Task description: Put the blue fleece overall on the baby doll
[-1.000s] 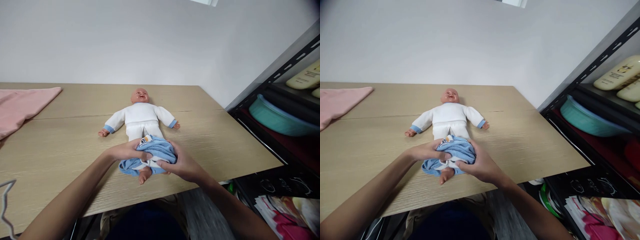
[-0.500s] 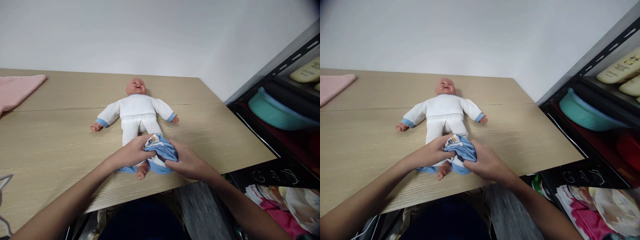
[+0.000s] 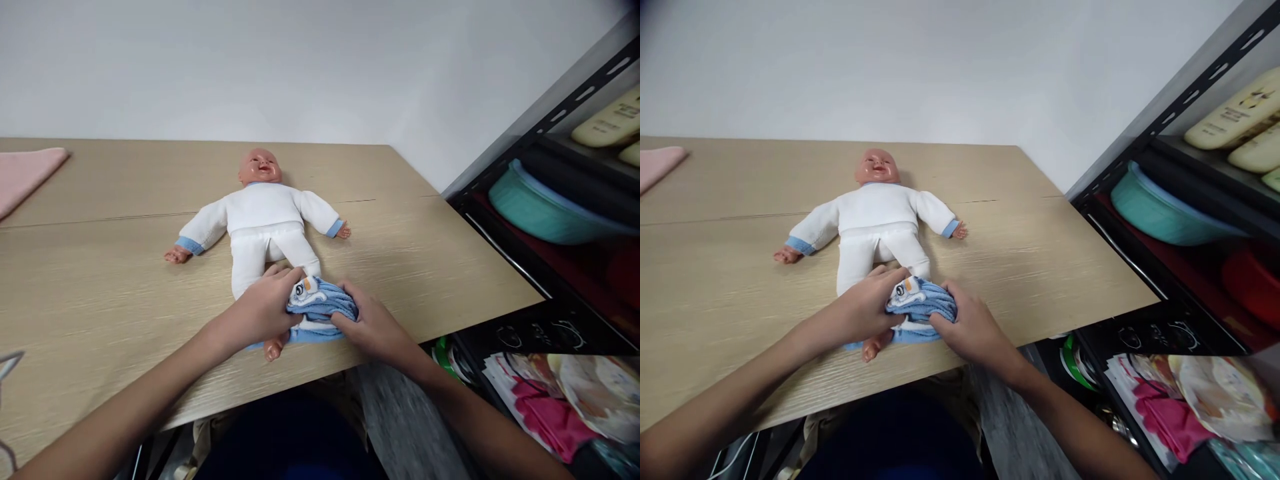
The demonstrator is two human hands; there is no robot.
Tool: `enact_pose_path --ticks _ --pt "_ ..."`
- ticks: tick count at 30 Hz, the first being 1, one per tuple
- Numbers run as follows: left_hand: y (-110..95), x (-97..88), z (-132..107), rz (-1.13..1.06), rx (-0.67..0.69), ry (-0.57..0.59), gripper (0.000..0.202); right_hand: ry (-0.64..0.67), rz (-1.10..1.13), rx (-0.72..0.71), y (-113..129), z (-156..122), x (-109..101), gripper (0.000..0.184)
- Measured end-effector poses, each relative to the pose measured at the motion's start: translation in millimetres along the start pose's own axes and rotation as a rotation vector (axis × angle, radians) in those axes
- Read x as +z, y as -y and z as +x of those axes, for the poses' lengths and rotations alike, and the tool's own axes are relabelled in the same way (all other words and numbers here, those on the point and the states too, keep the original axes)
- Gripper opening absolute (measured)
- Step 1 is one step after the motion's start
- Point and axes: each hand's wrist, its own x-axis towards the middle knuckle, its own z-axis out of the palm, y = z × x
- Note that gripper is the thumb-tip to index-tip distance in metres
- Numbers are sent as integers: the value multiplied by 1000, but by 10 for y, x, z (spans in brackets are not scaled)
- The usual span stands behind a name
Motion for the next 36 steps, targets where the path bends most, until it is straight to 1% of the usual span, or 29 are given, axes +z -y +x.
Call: enact_pose_path --ticks 3,4,6,9,12,14,16,18,19,22,25,27,29,31,32,33,36 --pt "34 -8 1 -138 -51 63 26 -17 271 54 -137 39 157 24" --pt "37 -17 0 -181 -55 78 22 -28 334 77 -172 49 205 27" --pt "31 -39 -4 -214 -49 99 20 -58 377 95 -204 54 273 29" --pt "14 -83 -29 -135 -53 158 29 -51 291 66 -168 15 287 27" --pt "21 -125 -77 -21 -44 195 38 5 94 0 -111 -47 244 22" --pt "46 -141 -106 -3 -10 203 42 27 4 -29 -98 -80 220 24" --pt "82 -146 -124 -44 21 210 43 50 -3 -48 -106 -102 213 36" --pt "121 -147 -130 -124 26 209 44 63 27 -67 -128 -111 226 52" --pt "141 -148 -128 -170 21 207 45 61 38 -81 -143 -112 239 56" --pt "193 -159 -116 -289 3 208 47 -8 27 -174 -203 -91 297 54" --pt "232 -170 -106 -386 -2 199 45 -143 17 -368 -268 -37 335 51" --pt "246 -169 -113 -442 -1 169 47 -201 23 -481 -292 10 321 51" --pt "248 -164 -131 -479 -4 111 57 -229 30 -529 -291 57 277 52" --pt "241 -161 -153 -488 -12 56 65 -237 38 -521 -274 98 217 52" --pt "236 -163 -161 -493 -11 45 63 -232 50 -506 -265 114 185 53" --pt "232 -168 -166 -499 -6 44 56 -219 65 -491 -259 129 154 55" --pt "233 -196 -161 -465 69 12 25 -150 84 -446 -265 176 65 56"
